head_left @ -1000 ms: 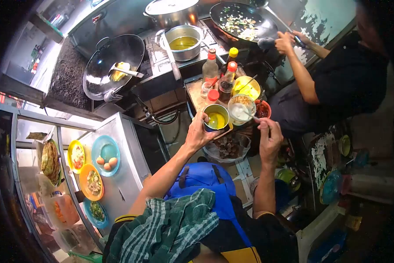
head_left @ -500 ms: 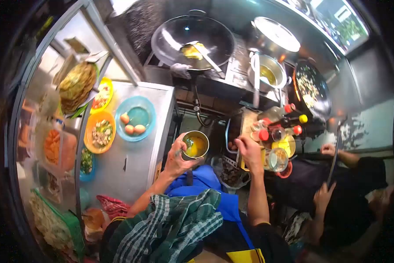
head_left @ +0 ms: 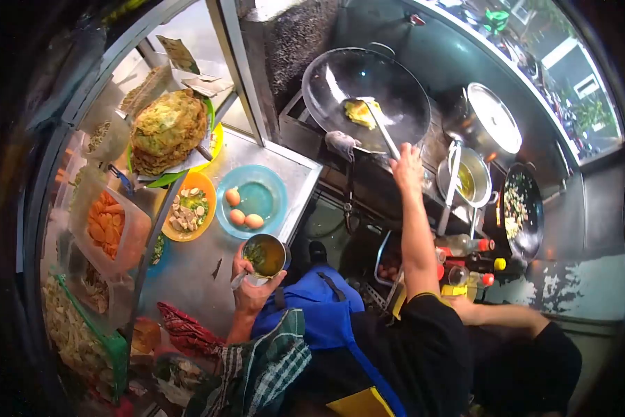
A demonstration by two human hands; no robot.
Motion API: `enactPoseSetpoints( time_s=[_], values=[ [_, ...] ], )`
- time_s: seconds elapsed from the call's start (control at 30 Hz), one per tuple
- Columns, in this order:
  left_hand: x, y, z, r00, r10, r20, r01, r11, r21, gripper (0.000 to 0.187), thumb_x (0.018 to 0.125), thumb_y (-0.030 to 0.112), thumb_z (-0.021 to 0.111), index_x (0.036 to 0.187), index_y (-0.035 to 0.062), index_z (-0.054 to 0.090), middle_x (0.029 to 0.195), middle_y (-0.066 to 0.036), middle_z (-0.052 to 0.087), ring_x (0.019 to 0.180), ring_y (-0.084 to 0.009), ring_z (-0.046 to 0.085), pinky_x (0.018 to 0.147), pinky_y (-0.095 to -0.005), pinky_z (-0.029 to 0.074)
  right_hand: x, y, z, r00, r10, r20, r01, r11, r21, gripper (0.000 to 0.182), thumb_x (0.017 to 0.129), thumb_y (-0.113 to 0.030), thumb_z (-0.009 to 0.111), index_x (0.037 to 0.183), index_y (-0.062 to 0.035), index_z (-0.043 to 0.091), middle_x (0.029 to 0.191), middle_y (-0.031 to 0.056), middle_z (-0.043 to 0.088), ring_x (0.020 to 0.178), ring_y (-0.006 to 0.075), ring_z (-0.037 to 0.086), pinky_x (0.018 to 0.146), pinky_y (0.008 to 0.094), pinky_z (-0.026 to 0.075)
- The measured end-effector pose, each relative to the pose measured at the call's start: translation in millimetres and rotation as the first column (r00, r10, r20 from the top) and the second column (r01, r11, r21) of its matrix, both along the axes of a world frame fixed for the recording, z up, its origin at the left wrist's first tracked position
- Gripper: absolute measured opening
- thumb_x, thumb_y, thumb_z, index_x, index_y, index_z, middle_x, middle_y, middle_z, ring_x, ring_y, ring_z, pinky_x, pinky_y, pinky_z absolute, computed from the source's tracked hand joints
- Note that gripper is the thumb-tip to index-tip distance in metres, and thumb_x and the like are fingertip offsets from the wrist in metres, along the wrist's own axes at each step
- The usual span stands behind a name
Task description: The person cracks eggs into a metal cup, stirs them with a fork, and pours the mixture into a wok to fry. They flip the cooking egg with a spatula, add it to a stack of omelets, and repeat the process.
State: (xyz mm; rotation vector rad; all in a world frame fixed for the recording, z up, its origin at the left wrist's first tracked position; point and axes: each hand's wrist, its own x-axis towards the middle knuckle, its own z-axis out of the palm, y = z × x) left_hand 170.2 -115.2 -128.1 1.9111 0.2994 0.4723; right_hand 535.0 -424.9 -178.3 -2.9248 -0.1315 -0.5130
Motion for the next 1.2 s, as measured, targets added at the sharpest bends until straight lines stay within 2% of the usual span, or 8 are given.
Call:
enactPoseSetpoints(
  time_s=[0.1,0.2,0.3,0.37,0.43,0.73,1.0,1.2],
  values=[
    [15,3,6,0.997,0.077,0.03,-0.08,0.988,0.135,0.064,0.067,0.018,0.094,0.098,0.008,0.039,0.139,-0.024,0.05,0.121,-0.0335,0.055,0.101,-0.0431,0.047,76,-37,-44,0.861,0.188,-0.473,0.118,0.831,0.544,0.062,0.081,-0.019,0.079,0.13,-0.0094,0.043,0.087,0.0107,0.065,0.054,0.0198,0.056,0.048,0.0334,0.048],
    [37,2,11,0.988,0.11,0.109,-0.114,0.993,0.036,0.064,0.068,0.019,0.093,0.098,0.0086,0.038,0.139,-0.024,0.05,0.122,-0.0337,0.055,0.101,-0.0429,0.047,69,-12,37,0.662,0.505,-0.554,0.486,0.274,0.83,0.037,0.096,-0.027,0.062,0.126,-0.0085,0.054,0.078,0.0024,0.062,0.049,0.0043,0.045,0.041,0.0203,0.037],
    [56,2,15,0.984,0.097,0.149,-0.102,0.995,0.024,0.065,0.068,0.019,0.093,0.102,0.0085,0.038,0.138,-0.024,0.05,0.122,-0.0315,0.055,0.102,-0.0418,0.047,102,-8,48,0.71,0.493,-0.503,0.383,0.328,0.863,0.033,0.1,-0.024,0.051,0.129,-0.0098,0.057,0.079,0.0016,0.061,0.049,0.0042,0.044,0.043,0.0199,0.038],
    [66,6,14,0.98,0.076,0.184,-0.085,0.995,0.042,0.065,0.069,0.019,0.093,0.102,0.0089,0.038,0.136,-0.023,0.051,0.123,-0.0293,0.055,0.103,-0.0402,0.046,114,-19,66,0.748,0.449,-0.488,0.109,0.642,0.759,0.046,0.092,-0.024,0.056,0.135,-0.0093,0.055,0.09,0.0066,0.065,0.07,0.0139,0.06,0.058,0.0286,0.05],
    [72,6,17,0.98,0.09,0.18,-0.094,0.995,0.016,0.065,0.069,0.02,0.093,0.101,0.0093,0.038,0.137,-0.024,0.051,0.124,-0.0304,0.055,0.103,-0.041,0.046,147,-46,74,0.849,0.382,-0.366,-0.328,0.923,0.202,0.053,0.085,-0.022,0.058,0.137,-0.011,0.056,0.119,0.0153,0.07,0.108,0.0287,0.068,0.089,0.0401,0.055],
    [81,10,5,0.987,0.122,0.103,-0.133,0.985,0.114,0.066,0.068,0.023,0.094,0.097,0.0116,0.036,0.138,-0.031,0.048,0.125,-0.039,0.053,0.107,-0.0461,0.043,105,5,235,0.813,0.137,-0.566,-0.491,0.684,-0.54,0.03,0.08,-0.013,0.068,0.102,-0.0299,0.077,0.099,0.0028,0.076,0.096,0.0228,0.073,0.082,0.0379,0.056],
    [72,14,0,0.986,0.123,0.108,-0.131,0.989,0.069,0.068,0.067,0.021,0.094,0.098,0.0108,0.034,0.145,-0.031,0.044,0.127,-0.0341,0.051,0.104,-0.0451,0.044,77,5,37,0.929,0.36,-0.082,-0.363,0.848,-0.386,0.018,0.091,-0.017,0.059,0.108,-0.0142,0.063,0.081,0.0165,0.067,0.077,0.0346,0.07,0.066,0.0479,0.054],
    [71,18,3,0.98,0.14,0.144,-0.159,0.978,0.135,0.065,0.066,0.025,0.094,0.095,0.0089,0.038,0.137,-0.029,0.049,0.125,-0.0389,0.053,0.104,-0.0455,0.046,59,-7,-16,0.964,0.258,-0.066,-0.196,0.856,0.478,0.041,0.09,-0.02,0.063,0.129,-0.0096,0.057,0.108,0.0245,0.067,0.092,0.0404,0.067,0.084,0.0481,0.052]
  ],
)
